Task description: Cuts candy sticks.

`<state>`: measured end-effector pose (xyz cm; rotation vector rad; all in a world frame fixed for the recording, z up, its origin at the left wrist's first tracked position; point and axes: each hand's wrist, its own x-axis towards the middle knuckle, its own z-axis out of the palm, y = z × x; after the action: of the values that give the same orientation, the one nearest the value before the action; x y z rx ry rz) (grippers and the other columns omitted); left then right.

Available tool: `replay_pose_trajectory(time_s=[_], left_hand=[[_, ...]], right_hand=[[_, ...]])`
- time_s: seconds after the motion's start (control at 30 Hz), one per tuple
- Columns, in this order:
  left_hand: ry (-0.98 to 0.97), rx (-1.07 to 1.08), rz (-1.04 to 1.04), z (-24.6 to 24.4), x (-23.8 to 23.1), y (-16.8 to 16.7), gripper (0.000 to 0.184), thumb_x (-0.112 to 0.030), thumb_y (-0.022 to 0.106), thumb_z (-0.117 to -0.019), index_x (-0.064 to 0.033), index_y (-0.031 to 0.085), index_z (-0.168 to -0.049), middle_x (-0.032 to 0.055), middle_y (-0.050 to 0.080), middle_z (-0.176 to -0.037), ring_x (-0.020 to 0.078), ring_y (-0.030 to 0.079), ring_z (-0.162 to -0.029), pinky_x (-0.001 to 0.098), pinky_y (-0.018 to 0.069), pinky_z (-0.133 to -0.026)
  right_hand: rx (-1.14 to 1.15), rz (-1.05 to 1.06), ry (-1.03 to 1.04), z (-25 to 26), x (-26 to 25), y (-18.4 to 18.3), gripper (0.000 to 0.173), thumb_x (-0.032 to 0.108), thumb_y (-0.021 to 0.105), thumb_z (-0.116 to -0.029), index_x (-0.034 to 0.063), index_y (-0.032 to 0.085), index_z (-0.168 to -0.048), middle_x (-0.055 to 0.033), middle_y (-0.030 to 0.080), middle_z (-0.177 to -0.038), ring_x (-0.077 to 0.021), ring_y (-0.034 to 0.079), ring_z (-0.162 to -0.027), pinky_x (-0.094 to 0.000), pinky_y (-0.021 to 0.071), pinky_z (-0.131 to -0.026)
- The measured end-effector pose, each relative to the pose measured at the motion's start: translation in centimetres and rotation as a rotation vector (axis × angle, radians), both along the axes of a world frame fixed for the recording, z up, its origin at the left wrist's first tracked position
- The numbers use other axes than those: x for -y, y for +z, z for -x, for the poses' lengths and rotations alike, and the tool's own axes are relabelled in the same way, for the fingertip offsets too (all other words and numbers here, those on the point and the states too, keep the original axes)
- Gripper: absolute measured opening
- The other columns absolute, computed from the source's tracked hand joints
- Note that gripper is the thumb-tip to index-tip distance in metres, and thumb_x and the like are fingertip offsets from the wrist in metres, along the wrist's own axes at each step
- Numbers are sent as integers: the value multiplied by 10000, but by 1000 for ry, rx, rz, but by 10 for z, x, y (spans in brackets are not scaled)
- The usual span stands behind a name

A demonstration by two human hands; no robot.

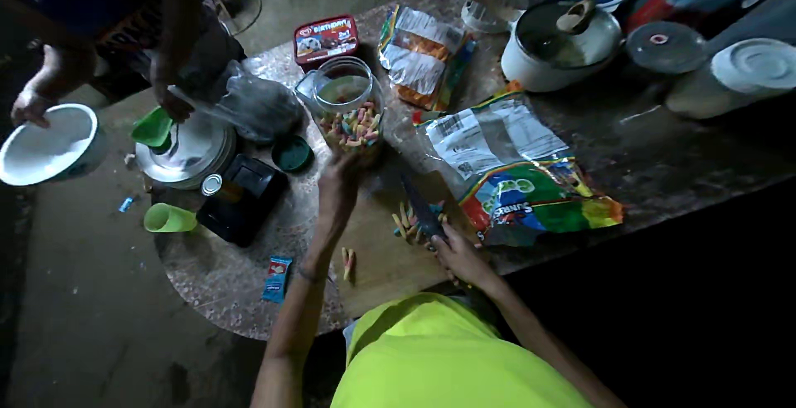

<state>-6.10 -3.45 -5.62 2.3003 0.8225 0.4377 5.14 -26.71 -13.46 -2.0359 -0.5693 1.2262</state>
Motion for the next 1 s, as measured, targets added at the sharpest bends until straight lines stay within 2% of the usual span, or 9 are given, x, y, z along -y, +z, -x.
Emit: replay_pose_trajectory(time_s=[0.07, 0.13, 0.27, 0.37, 0.47, 0.6, 0.7, 0.83, 1.0], left_hand=[[34, 100, -156, -25, -24, 48, 288, -92, 599, -1019, -36, 676, -1291, 228, 654, -1248, 361, 660, -1103, 486, 529, -970], [89, 125, -270, -63, -63, 67, 286, -115, 558, -1014, -29, 722, -1232, 223, 694, -1164, 344, 666, -1084, 470, 509, -968], [-104, -265, -141, -101, -114, 84, 311, -162, 660, -986, -36, 694, -1268, 244, 670, -1266, 422, 619, -1213, 603, 443, -1060], [-23, -70, -97, -83, -103, 87, 290, -134, 598, -1017, -50, 699, -1276, 210, 678, -1269, 359, 639, -1182, 542, 463, -1046], [94, 215, -173, -25, -68, 36, 269, -147, 551, -1056, 12, 657, -1246, 218, 680, -1205, 330, 669, -1094, 491, 532, -976], [162, -349, 254, 60, 18, -57, 538, -315, 607, -1036, 1, 506, -1459, 305, 569, -1376, 442, 596, -1238, 552, 486, -1050], [286, -360, 276, 97, 87, -114, 587, -233, 729, -952, -26, 532, -1465, 405, 475, -1404, 574, 515, -1261, 631, 456, -1051], [363, -41, 51, 115, 118, -167, 306, -90, 641, -984, -36, 716, -1276, 301, 653, -1174, 459, 660, -996, 584, 550, -877], [287, 117, 64, 88, 95, -178, 252, -157, 643, -998, -57, 758, -1198, 215, 695, -1181, 370, 680, -1046, 522, 554, -927]], right_hand=[[27, -26, 22, 1, 5, -1, 462, 257, 405, -1126, 9, 375, -1514, -184, 652, -1075, -209, 627, -678, -392, 556, -622], [57, -45, 38, 3, 6, -5, 450, 263, 416, -1120, 19, 404, -1498, -173, 637, -1034, -210, 623, -677, -397, 559, -623], [75, -78, 37, 7, 6, -2, 435, 219, 418, -1115, 7, 412, -1495, -186, 635, -1064, -229, 632, -752, -416, 559, -693], [50, -97, 0, 6, 8, -5, 445, 213, 421, -1113, 24, 398, -1515, -183, 649, -1096, -219, 637, -735, -410, 564, -667], [-32, -67, -60, 4, 13, -7, 444, 245, 406, -1123, 52, 376, -1522, -131, 607, -933, -166, 550, -551, -351, 516, -504], [-61, -47, -84, 0, 17, -12, 422, 224, 399, -1125, 39, 397, -1504, -148, 629, -954, -163, 548, -523, -340, 509, -480], [-43, -12, -54, -5, 12, -21, 401, 243, 417, -1121, 37, 438, -1465, -164, 650, -1004, -190, 584, -563, -365, 525, -514], [-27, 30, 18, -5, -1, -12, 425, 286, 408, -1126, 41, 424, -1473, -161, 626, -952, -217, 599, -600, -388, 541, -559], [23, 1, 149, -2, -19, -1, 444, 309, 410, -1122, 64, 426, -1492, -143, 595, -852, -238, 603, -603, -411, 555, -587]])
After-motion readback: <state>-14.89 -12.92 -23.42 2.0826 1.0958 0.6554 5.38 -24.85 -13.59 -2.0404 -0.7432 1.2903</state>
